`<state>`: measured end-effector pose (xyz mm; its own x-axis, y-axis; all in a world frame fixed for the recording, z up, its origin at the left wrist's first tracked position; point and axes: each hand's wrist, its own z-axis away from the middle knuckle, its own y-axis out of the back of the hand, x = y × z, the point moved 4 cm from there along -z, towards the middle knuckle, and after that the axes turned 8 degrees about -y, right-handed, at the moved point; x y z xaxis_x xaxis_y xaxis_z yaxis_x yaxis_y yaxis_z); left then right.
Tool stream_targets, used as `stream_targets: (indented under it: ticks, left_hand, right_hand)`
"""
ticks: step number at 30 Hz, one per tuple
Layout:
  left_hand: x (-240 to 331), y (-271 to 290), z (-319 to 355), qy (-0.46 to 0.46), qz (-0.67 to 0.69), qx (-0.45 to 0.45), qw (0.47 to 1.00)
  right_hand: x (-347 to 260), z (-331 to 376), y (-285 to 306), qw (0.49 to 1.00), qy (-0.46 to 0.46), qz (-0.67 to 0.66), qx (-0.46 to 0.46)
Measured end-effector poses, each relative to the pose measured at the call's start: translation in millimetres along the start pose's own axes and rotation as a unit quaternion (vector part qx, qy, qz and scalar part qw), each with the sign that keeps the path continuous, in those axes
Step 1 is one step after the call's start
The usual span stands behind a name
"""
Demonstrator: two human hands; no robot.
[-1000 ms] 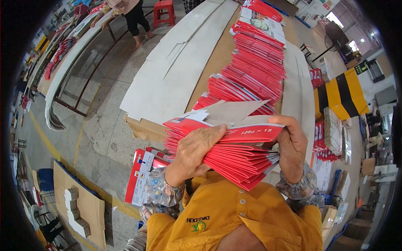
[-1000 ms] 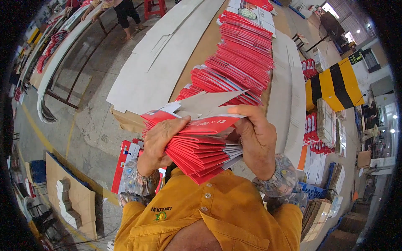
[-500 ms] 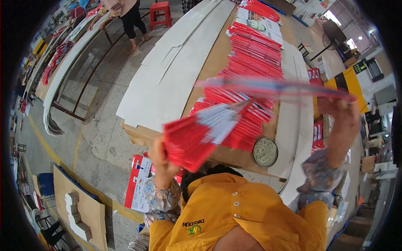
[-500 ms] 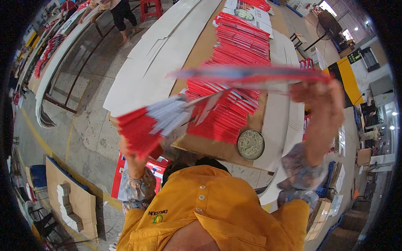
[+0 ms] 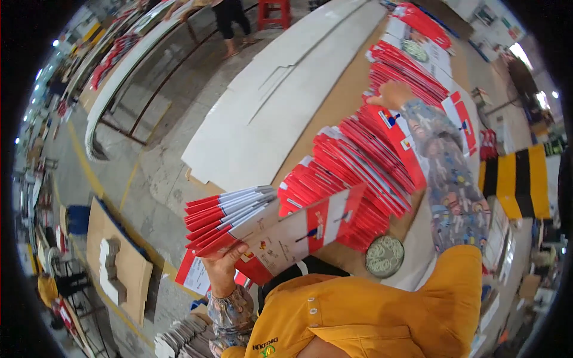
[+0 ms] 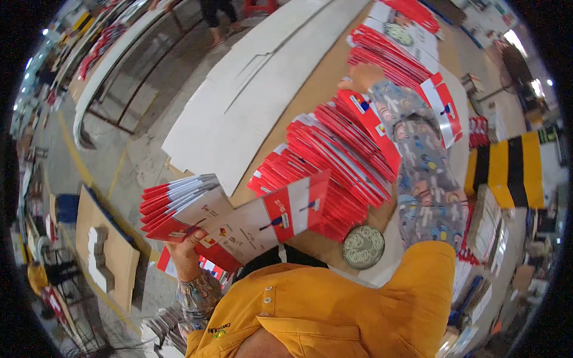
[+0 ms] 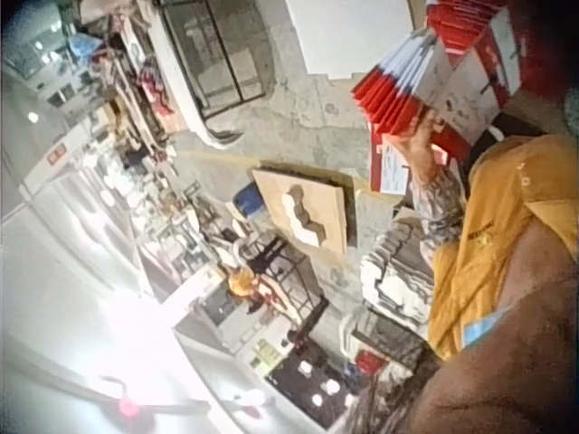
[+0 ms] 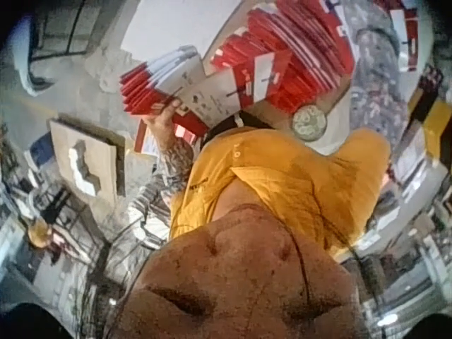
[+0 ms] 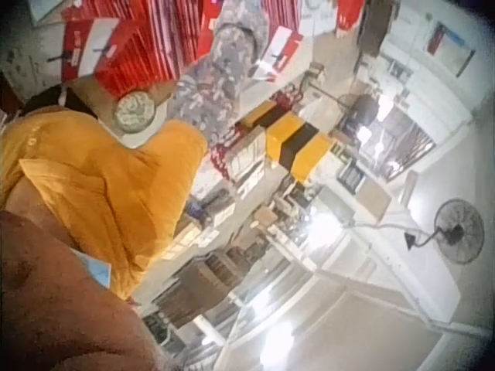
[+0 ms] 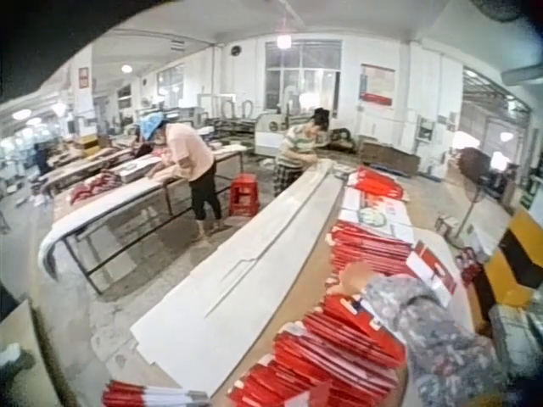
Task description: The recorder is counting, sorting, and stacking red and white paper packets or flattened boxes at an industrial workstation.
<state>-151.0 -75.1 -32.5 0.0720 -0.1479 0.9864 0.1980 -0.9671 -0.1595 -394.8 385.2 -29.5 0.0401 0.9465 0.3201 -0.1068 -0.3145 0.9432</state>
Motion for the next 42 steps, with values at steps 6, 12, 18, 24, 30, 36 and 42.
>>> stream_targets:
  ticks: [6, 12, 18, 24, 30, 36, 42]
  left_hand:
    - [-7.8, 4.1, -5.9, 0.046, 0.022, 0.004, 0.999]
    - [-26.8, -1.4, -43.5, 0.127, 0.074, 0.016, 0.989]
    - [-34.9, -1.7, -58.7, 0.192, 0.109, -0.045, 0.974]
    - [-75.5, 19.3, -17.9, 0.266, 0.199, -0.017, 0.943]
    - [-73.0, 42.1, -13.6, 0.318, 0.148, -0.067, 0.934]
    - [-85.3, 49.6, -17.4, 0.289, 0.181, -0.107, 0.934]
    - [-64.2, 44.8, -13.8, 0.331, 0.123, -0.147, 0.924]
  right_hand:
    - [-65.9, -12.2, -40.3, 0.954, 0.013, -0.299, 0.035]
    - [-179.8, 128.1, 52.4, 0.823, 0.222, -0.517, -0.079]
    - [-267.3, 153.8, 51.4, 0.852, 0.256, -0.44, -0.12]
    - [-316.4, 203.5, 10.5, 0.837, 0.145, -0.506, -0.146]
    - [-322.3, 221.5, 8.2, 0.817, 0.142, -0.539, -0.145]
    - [-335.6, 222.9, 4.0, 0.844, 0.116, -0.506, -0.137]
    - [-333.9, 232.4, -0.3, 0.832, 0.123, -0.506, -0.192]
